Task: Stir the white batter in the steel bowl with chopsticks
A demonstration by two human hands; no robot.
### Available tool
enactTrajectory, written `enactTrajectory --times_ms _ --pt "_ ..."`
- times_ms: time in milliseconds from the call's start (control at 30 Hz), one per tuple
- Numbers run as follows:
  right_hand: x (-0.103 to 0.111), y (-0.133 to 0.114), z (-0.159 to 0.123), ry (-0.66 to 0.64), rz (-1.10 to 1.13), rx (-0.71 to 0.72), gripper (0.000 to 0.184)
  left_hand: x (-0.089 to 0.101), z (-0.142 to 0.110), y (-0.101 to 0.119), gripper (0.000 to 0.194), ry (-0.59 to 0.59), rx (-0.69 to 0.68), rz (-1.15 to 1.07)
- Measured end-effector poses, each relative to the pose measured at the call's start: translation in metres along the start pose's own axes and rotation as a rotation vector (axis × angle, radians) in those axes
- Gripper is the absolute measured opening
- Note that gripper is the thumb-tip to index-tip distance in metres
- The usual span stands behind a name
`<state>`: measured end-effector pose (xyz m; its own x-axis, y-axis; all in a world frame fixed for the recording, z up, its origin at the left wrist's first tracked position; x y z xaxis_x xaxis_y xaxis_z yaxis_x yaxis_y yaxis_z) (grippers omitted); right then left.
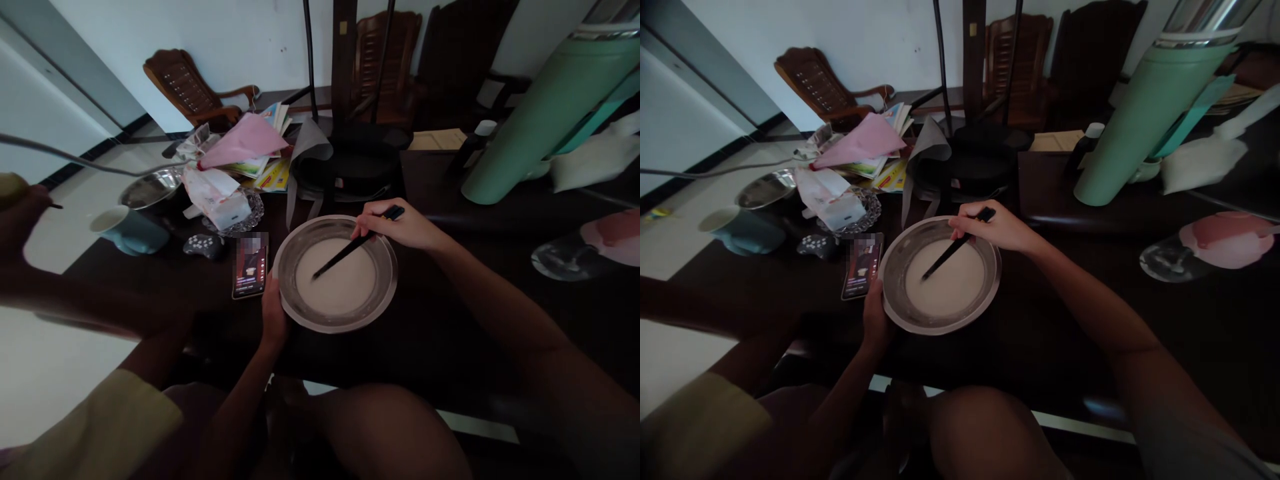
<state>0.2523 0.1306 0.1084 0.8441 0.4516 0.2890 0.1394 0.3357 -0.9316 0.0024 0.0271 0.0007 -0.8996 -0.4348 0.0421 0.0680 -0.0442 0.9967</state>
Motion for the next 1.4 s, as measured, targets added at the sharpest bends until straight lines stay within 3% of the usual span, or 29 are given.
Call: enactTrajectory --times_ms 133,233,500,633,733,800,1067,1300,1400 --pt "0.014 0.000 -0.001 0.155 -0.049 0.044 0.037 0.001 0.000 0.000 0.044 0.003 -0.029 0.012" --pt "0.024 -0.005 -0.003 0.196 -0.038 0.032 0.043 0.000 -0.001 0.003 0.043 -0.012 -0.042 0.043" --pt "0.002 -0.002 -0.002 -0.064 0.034 -0.035 0.034 -0.001 -0.001 0.005 0.040 -0.034 -0.055 0.048" --pt "0.007 0.000 0.000 0.071 -0.013 0.028 0.031 0.000 -0.001 0.006 0.038 -0.020 -0.076 0.092" --pt "0.020 -0.002 -0.001 0.211 -0.034 0.060 0.038 0.001 -0.001 0.004 0.041 -0.023 -0.061 0.088" --pt "0.026 -0.004 -0.002 0.230 -0.030 0.050 0.043 0.001 0.000 0.003 0.043 -0.016 -0.054 0.069" --pt "0.004 -0.001 -0.004 -0.052 0.057 -0.038 0.037 0.001 -0.001 0.006 0.039 -0.019 -0.093 0.105" --pt "0.018 -0.002 -0.003 0.187 -0.022 0.028 0.038 -0.001 -0.002 0.008 0.039 -0.037 -0.053 0.086" --pt "0.024 -0.006 -0.005 0.192 -0.005 0.034 0.044 -0.001 -0.001 0.005 0.041 -0.035 -0.066 0.076"
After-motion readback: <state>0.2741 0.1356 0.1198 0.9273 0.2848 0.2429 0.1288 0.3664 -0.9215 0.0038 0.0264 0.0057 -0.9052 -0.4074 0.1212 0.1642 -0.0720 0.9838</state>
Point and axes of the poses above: each hand's wrist, its own z-axis towards the middle knuckle, its own x-axis out of the back of the hand, y = z × x, the point moved 3 cm from there along z, towards the middle knuckle
